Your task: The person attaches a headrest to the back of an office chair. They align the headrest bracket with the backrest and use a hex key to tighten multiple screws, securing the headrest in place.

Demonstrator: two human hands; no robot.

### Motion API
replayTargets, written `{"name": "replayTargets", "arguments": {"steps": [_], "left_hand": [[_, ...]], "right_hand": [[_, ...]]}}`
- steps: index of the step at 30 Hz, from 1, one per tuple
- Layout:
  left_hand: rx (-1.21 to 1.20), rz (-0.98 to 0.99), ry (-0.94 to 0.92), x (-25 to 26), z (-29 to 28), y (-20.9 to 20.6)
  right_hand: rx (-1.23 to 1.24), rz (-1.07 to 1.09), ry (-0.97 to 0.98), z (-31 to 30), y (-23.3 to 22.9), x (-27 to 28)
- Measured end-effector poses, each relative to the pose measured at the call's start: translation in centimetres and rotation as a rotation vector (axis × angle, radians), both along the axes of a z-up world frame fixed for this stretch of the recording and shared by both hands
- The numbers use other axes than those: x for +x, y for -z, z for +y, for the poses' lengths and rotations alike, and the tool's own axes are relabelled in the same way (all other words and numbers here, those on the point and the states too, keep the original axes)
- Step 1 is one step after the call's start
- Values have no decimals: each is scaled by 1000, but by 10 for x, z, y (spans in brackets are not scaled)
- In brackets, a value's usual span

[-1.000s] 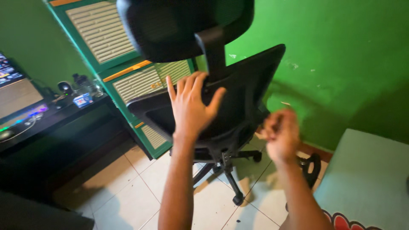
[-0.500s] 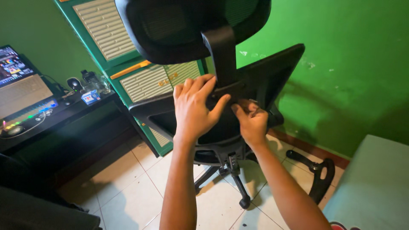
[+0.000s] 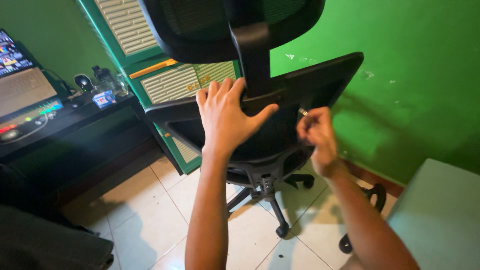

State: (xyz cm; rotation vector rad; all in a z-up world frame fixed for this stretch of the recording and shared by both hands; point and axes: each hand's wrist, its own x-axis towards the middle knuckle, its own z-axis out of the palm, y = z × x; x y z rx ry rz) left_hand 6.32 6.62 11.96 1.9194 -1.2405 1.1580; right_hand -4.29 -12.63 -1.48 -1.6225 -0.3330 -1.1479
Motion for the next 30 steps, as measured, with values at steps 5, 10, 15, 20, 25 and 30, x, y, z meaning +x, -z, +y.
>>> {"name": "replayTargets", "arguments": {"steps": [5,10,15,20,25,30], "left_hand": [[69,62,-52,10,4,-2],[39,18,-10,20,12,6],[5,-47,22,23,20,7],[19,37,50,19,30,3],[-17,25,41,16,34,1],[-55,2,75,17,36,2]], "right_hand": [[-151,93,23,6,-35,-35],[-608,178,522,20,-77,-50],[-828,130,580,23,-94,-53],[-1150,101,729,6,-112,-45],[-1323,-63,779,3,-128,-46],[-1413,-89,751,12,-140,-46]]}}
